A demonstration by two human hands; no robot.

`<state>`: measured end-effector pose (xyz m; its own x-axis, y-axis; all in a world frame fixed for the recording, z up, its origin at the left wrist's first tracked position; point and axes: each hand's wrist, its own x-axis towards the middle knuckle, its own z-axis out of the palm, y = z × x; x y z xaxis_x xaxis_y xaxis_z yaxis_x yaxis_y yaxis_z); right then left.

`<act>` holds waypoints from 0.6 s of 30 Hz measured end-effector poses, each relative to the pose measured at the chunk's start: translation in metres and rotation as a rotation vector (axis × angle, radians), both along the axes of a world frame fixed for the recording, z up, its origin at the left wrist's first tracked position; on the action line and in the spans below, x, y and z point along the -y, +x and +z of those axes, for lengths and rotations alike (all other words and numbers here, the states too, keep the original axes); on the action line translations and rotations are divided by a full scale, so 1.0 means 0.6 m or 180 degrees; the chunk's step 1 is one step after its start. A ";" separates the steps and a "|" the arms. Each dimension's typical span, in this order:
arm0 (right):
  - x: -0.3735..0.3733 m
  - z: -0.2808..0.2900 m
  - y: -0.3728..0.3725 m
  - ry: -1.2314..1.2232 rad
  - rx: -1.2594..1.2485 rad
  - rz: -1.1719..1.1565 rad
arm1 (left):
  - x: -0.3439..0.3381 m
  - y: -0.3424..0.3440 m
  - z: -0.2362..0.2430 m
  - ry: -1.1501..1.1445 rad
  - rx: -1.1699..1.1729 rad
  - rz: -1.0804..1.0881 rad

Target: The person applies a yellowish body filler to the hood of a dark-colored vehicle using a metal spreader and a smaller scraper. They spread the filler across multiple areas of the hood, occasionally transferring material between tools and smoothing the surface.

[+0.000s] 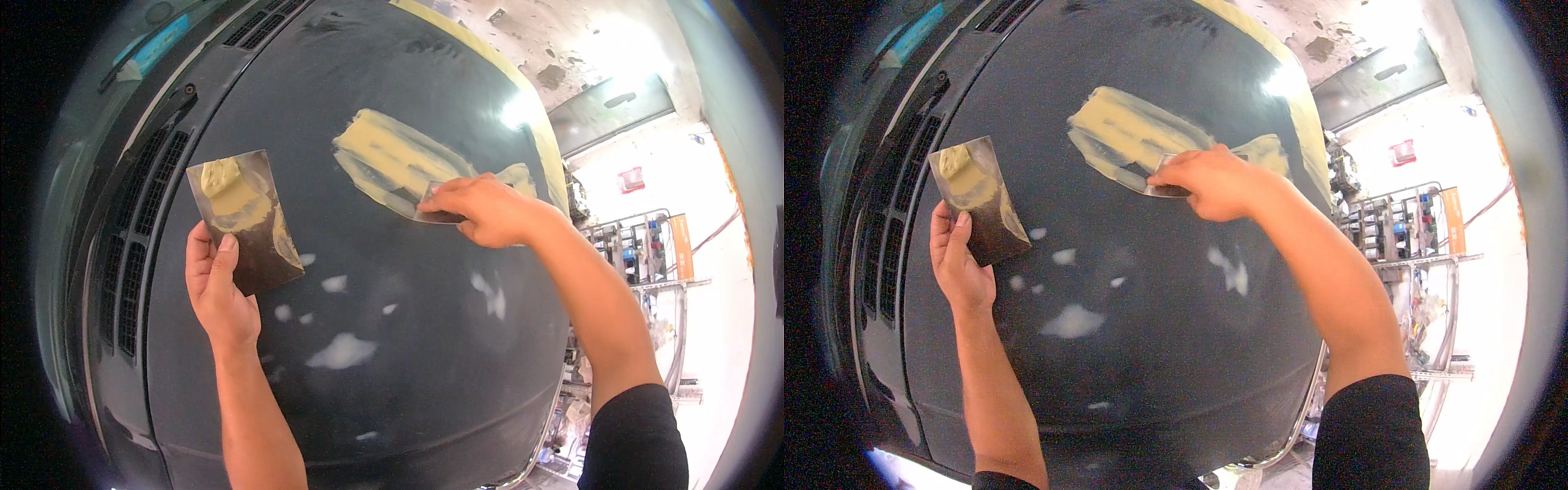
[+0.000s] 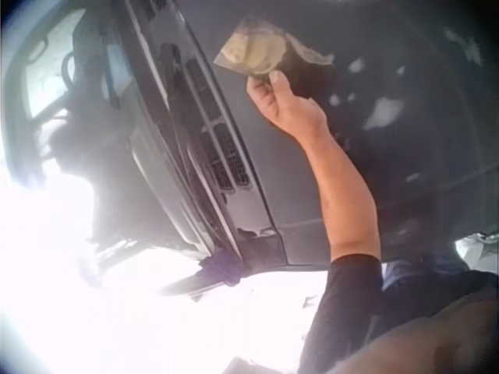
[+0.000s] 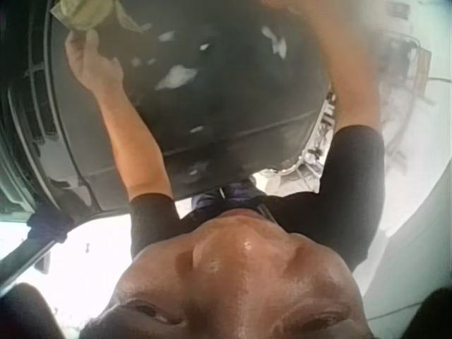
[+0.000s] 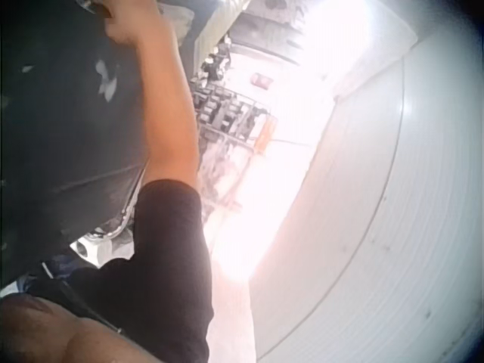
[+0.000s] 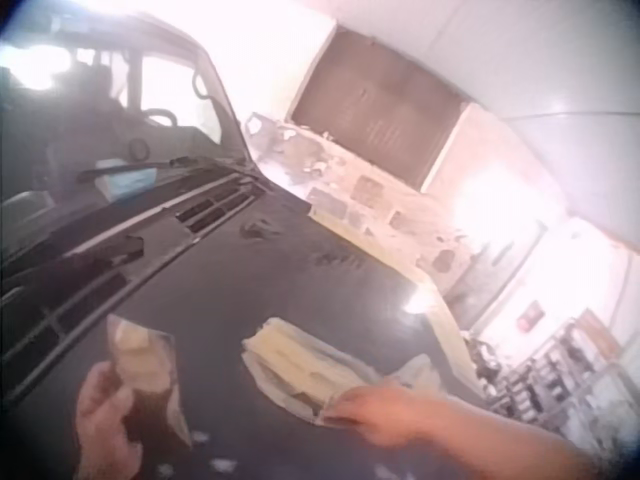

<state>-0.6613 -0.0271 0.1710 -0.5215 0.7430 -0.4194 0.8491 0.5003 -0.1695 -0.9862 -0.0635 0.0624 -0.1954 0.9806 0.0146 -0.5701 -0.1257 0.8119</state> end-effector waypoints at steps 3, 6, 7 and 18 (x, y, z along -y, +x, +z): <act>0.018 0.001 0.029 -0.0087 -0.0058 0.0017 | 0.000 0.001 0.001 -0.0076 -0.0143 0.0105; 0.039 0.015 0.037 -0.0299 0.0115 -0.0271 | 0.001 -0.002 -0.004 -0.0124 0.0062 0.0103; 0.041 0.016 0.033 -0.0046 -0.0083 -0.0305 | 0.001 -0.003 -0.004 -0.0096 0.0100 0.0095; -0.026 -0.009 -0.098 0.0961 -0.1201 -0.1030 | -0.001 -0.007 0.012 -0.0163 0.0424 -0.0026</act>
